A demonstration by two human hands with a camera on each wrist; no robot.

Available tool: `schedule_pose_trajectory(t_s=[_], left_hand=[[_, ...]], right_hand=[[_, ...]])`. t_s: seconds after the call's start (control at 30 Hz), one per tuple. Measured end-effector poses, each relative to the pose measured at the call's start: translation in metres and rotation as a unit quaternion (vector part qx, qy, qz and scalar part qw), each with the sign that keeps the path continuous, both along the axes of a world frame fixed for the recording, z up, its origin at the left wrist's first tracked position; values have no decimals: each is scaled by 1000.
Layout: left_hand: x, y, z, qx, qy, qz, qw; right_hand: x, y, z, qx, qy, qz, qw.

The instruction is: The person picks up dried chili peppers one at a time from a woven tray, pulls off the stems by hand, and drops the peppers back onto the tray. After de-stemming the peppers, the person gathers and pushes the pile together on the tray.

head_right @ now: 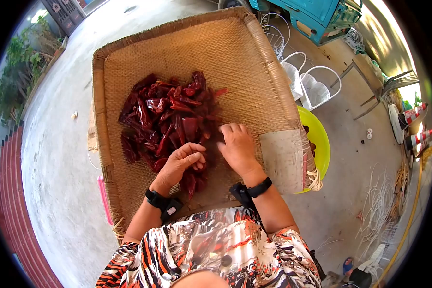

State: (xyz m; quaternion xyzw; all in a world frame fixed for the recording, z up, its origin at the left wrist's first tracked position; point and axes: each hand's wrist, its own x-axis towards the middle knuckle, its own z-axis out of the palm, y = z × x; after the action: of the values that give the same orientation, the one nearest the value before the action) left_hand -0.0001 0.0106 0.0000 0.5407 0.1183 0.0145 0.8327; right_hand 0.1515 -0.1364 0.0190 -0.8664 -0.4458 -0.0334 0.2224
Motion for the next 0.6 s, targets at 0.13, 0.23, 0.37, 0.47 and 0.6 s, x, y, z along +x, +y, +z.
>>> schedule_pose_trajectory(t_s=[0.13, 0.23, 0.37, 0.47, 0.6], left_hand=[[0, 0, -1, -7, 2, 0, 1000], [0, 0, -1, -10, 7, 3, 1000], [1, -1, 0, -9, 0, 16, 1000], [1, -2, 3, -8, -1, 15, 1000], [0, -1, 2, 5, -13, -6, 1000]], right_hand=[[-1, -5, -4, 44, 45, 31, 998], [-13, -13, 12, 101, 161, 7, 982], [-22, -20, 29, 131, 273, 22, 953], [-29, -22, 28, 139, 347, 24, 927], [-34, -20, 20, 141, 321, 69, 934]])
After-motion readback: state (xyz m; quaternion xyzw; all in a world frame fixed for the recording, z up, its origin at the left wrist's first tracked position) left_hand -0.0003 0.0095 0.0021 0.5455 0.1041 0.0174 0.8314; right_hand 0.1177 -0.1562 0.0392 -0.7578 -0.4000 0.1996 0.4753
